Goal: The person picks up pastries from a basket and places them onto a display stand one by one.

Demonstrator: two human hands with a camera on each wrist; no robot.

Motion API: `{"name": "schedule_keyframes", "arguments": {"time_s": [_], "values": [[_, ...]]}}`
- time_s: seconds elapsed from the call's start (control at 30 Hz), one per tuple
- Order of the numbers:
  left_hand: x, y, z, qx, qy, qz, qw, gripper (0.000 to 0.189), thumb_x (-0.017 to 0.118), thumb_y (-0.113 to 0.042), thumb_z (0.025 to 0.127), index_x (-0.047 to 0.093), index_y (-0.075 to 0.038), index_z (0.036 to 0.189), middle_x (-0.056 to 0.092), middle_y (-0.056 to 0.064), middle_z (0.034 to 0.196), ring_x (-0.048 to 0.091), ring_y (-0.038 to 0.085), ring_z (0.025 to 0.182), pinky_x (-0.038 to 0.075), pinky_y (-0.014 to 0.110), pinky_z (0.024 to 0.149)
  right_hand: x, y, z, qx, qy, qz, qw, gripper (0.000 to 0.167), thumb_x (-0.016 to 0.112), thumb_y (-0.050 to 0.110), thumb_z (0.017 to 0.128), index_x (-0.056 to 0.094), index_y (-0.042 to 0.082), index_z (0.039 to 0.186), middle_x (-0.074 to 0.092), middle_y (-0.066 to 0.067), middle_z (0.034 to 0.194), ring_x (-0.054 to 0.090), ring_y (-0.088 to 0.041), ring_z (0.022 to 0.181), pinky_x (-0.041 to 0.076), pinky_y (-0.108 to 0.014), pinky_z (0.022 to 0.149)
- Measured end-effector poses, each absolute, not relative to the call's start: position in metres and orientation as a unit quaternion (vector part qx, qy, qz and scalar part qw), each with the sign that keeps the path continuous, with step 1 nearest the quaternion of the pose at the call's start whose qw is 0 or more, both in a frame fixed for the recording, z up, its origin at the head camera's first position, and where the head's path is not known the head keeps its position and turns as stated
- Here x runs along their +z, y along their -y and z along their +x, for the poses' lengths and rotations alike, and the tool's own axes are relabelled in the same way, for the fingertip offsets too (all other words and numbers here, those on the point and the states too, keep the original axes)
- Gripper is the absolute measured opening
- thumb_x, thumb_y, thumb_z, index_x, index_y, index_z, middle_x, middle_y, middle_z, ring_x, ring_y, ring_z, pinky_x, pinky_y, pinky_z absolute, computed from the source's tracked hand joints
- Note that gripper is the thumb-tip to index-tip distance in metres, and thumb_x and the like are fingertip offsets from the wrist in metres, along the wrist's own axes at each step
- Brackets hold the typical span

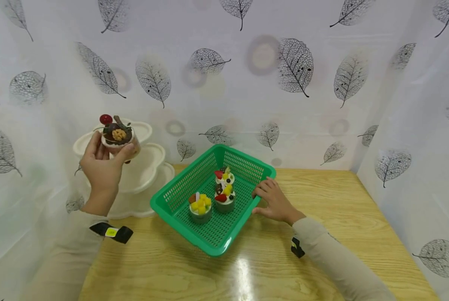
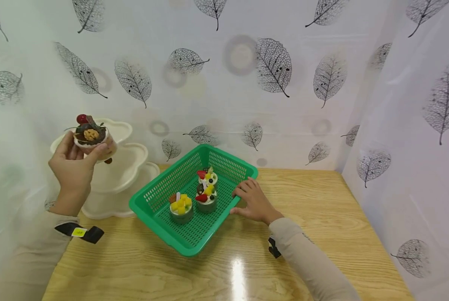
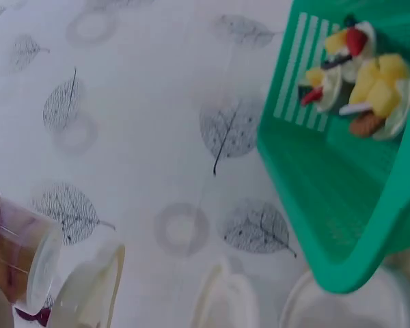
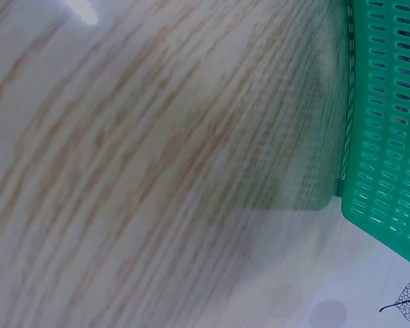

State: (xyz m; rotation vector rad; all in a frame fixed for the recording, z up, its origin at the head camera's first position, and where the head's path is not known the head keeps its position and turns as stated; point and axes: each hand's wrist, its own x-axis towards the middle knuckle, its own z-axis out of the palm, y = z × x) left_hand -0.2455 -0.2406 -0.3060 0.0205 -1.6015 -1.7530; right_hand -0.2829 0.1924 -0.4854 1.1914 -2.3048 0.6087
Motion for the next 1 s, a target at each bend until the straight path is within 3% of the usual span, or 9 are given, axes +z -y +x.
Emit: {"name": "schedule_keyframes", "arguments": {"time_s": [0.23,0.57,0.77,0.87,1.0], "values": [[-0.300,0.260,-0.259,-0.707,0.595,0.056,0.379,0.083,0.082,0.007,0.067,0.044,0.000,0.140,0.039,0.018,0.148,0.040,0.018,0.135,0.036,0.017,0.104,-0.487,-0.192,-0.284,0.224,0.838,0.435,0.240,0.069,0.031,0.075,0.087,0.061,0.013,0.095,0.054,0.000,0.096,0.050,-0.023,0.097,0.023,-0.065,0.106],[-0.299,0.270,-0.271,-0.710,0.611,0.118,0.330,0.084,0.080,0.007,0.070,0.040,-0.002,0.143,0.041,0.016,0.147,0.043,0.014,0.133,0.039,0.015,0.101,-0.488,-0.191,-0.283,0.219,0.850,0.424,0.223,0.073,0.028,0.078,0.085,0.061,0.013,0.096,0.054,0.000,0.097,0.049,-0.022,0.099,0.021,-0.061,0.110],[-0.298,0.271,-0.272,-0.635,0.697,0.134,0.303,0.081,0.080,-0.004,0.075,0.039,-0.003,0.144,0.044,0.016,0.144,0.047,0.013,0.129,0.041,0.020,0.102,-0.488,-0.192,-0.283,0.227,0.846,0.426,0.227,0.075,0.030,0.077,0.086,0.062,0.009,0.095,0.054,-0.001,0.096,0.049,-0.023,0.098,0.022,-0.063,0.108],[-0.296,0.271,-0.271,-0.576,0.751,0.136,0.293,0.076,0.080,-0.013,0.077,0.043,-0.005,0.143,0.051,0.015,0.138,0.053,0.008,0.120,0.044,0.015,0.095,-0.487,-0.192,-0.283,0.230,0.845,0.427,0.227,0.076,0.030,0.077,0.086,0.062,0.009,0.095,0.054,-0.001,0.096,0.049,-0.023,0.097,0.022,-0.064,0.108],[-0.294,0.274,-0.268,-0.518,0.798,0.124,0.283,0.068,0.081,-0.021,0.077,0.051,-0.004,0.137,0.062,0.006,0.118,0.058,0.000,0.096,0.046,0.008,0.077,-0.487,-0.192,-0.282,0.226,0.846,0.426,0.227,0.073,0.030,0.076,0.086,0.061,0.011,0.095,0.054,-0.001,0.096,0.049,-0.023,0.097,0.022,-0.063,0.108]]}}
